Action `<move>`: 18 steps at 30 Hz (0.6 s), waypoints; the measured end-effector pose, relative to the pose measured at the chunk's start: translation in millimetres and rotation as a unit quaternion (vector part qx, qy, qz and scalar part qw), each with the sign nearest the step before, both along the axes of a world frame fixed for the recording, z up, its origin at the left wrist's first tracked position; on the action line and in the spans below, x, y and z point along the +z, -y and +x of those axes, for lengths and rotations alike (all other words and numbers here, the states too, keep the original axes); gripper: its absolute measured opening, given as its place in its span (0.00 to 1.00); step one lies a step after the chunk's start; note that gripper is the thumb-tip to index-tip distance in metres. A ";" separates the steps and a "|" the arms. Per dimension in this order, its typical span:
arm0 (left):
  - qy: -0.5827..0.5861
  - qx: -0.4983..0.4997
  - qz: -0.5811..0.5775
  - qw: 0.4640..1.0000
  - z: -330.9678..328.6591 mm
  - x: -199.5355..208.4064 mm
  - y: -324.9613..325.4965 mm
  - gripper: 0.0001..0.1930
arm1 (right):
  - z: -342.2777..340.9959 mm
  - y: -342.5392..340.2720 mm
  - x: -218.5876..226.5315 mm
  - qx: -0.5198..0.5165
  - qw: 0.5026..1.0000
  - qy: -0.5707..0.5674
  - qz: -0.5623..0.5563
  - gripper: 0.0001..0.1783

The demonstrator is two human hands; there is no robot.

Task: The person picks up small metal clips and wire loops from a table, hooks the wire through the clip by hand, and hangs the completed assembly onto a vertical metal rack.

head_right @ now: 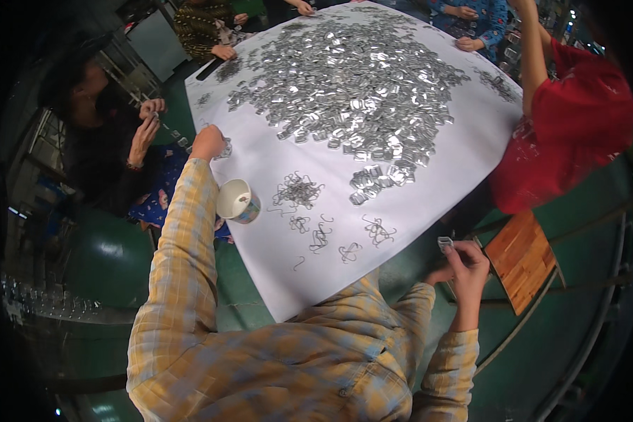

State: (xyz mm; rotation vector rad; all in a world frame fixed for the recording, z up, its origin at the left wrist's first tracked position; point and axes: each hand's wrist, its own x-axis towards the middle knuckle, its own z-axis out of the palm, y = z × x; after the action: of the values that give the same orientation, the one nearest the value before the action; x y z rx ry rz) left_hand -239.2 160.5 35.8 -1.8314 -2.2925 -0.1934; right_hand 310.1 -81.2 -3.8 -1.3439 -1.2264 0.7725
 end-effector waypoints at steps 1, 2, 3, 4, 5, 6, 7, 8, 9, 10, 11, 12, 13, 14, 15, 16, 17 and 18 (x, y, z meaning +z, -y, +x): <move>-0.004 0.002 0.000 1.000 -9.7 -4.5 0.4 0.07 | 0.9 1.9 -0.8 -0.002 1.000 -0.008 -0.002 0.04; 0.005 0.036 -0.014 0.999 -18.8 -8.2 1.6 0.07 | -0.4 2.5 -1.2 -0.005 1.000 -0.016 -0.005 0.04; 0.019 0.067 -0.030 0.997 -21.7 -11.8 3.6 0.07 | -1.0 3.2 -0.7 -0.006 1.000 -0.015 -0.006 0.04; 0.018 0.065 -0.031 0.997 -25.8 -12.3 5.5 0.07 | -1.9 3.4 -0.2 -0.004 1.000 -0.011 -0.012 0.04; 0.080 0.055 -0.053 0.994 -29.3 -10.9 7.4 0.08 | -3.1 3.3 -0.1 -0.003 1.000 -0.006 -0.018 0.04; 0.145 0.044 -0.077 0.985 -28.9 -11.9 9.2 0.09 | -3.6 3.1 0.5 -0.005 1.000 -0.005 -0.020 0.04; 0.146 0.042 -0.079 0.985 -26.4 -12.2 10.0 0.09 | -4.7 2.0 1.3 0.003 1.000 -0.002 -0.020 0.04; 0.152 0.007 -0.016 0.988 -23.7 -11.0 10.8 0.10 | -6.0 1.3 2.2 0.010 1.000 0.000 -0.019 0.04; 0.158 -0.025 0.050 0.986 -21.5 -7.9 14.2 0.11 | -7.2 -0.1 4.3 0.012 1.000 0.008 -0.020 0.04; 0.160 -0.026 0.049 0.986 -8.5 1.1 19.6 0.11 | -8.5 -0.5 6.4 0.010 1.000 0.010 -0.021 0.04; 0.185 -0.069 0.076 0.977 14.3 13.6 27.2 0.10 | -10.7 -1.8 7.8 0.009 1.000 0.014 -0.021 0.04; 0.208 -0.112 0.106 0.966 35.4 27.4 37.1 0.09 | -12.5 -2.1 9.5 0.010 1.000 0.016 -0.017 0.04; 0.209 -0.112 0.106 0.966 51.4 37.0 46.3 0.09 | -13.6 -2.0 11.2 0.009 1.000 0.017 -0.018 0.04; 0.232 -0.158 0.088 0.956 66.5 42.8 55.0 0.08 | -14.8 -1.8 11.8 0.010 1.000 0.021 -0.019 0.04; 0.255 -0.204 0.070 0.943 80.5 45.7 63.3 0.07 | -16.8 -1.6 12.8 0.010 0.999 0.024 -0.021 0.04; 0.266 -0.222 0.063 0.936 94.5 46.1 71.8 0.06 | -21.2 -1.0 16.7 0.010 0.999 0.024 -0.023 0.04; 0.277 -0.240 0.055 0.929 107.2 43.0 79.1 0.05 | -26.1 -0.4 23.4 0.014 0.999 0.003 -0.044 0.04; 0.271 -0.255 0.045 0.927 112.4 38.9 90.0 0.05 | -30.5 -1.0 28.0 0.026 0.997 -0.019 -0.064 0.04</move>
State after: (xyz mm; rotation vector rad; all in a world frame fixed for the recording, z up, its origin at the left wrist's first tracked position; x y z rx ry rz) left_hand -126.8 70.5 74.6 -2.5300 -1.9745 -0.9741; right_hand 279.6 -80.2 24.2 -1.3988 -1.2014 0.9225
